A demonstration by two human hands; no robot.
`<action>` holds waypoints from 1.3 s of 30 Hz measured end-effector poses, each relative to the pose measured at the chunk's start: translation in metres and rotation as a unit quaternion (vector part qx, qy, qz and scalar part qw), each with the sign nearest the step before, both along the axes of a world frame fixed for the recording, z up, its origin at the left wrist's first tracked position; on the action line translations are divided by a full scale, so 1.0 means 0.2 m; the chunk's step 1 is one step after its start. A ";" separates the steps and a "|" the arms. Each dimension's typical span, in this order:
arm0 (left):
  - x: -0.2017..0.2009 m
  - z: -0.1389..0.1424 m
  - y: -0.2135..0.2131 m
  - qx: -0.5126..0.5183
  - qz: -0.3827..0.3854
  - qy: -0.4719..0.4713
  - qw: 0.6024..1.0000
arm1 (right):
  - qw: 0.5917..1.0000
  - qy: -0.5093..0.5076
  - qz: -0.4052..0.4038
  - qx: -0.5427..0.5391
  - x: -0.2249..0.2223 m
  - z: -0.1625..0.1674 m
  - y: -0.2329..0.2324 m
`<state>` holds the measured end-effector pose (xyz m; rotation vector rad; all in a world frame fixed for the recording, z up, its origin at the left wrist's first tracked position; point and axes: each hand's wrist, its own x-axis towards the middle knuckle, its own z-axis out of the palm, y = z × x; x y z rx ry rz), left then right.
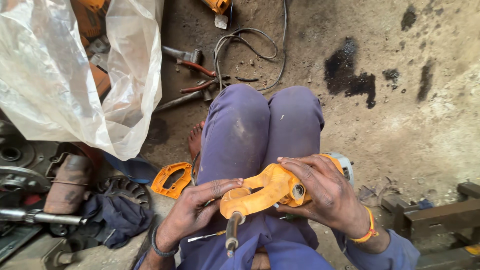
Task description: The person disassembles an orange electric drill, removes the casing, and works on the internal wiring using a screwdriver and pliers. They strip wire ends and connect them to terminals inside the drill body.
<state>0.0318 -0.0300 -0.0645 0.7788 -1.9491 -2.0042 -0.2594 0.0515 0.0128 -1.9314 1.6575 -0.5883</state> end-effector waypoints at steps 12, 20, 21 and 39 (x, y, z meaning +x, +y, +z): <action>-0.04 0.04 -0.01 -0.043 -0.016 -0.008 0.999 | 0.999 -0.021 -0.027 -0.036 -0.02 -0.04 0.06; -0.03 0.06 -0.02 -0.081 -0.044 -0.037 0.995 | 0.976 0.082 -0.030 -0.200 0.04 -0.16 0.25; -0.03 0.06 -0.03 -0.085 -0.048 -0.042 0.994 | 0.978 0.081 -0.033 -0.190 0.04 -0.18 0.28; -0.07 0.10 -0.10 -0.084 -0.108 -0.010 0.991 | 0.996 -0.001 -0.026 -0.091 -0.02 -0.11 0.22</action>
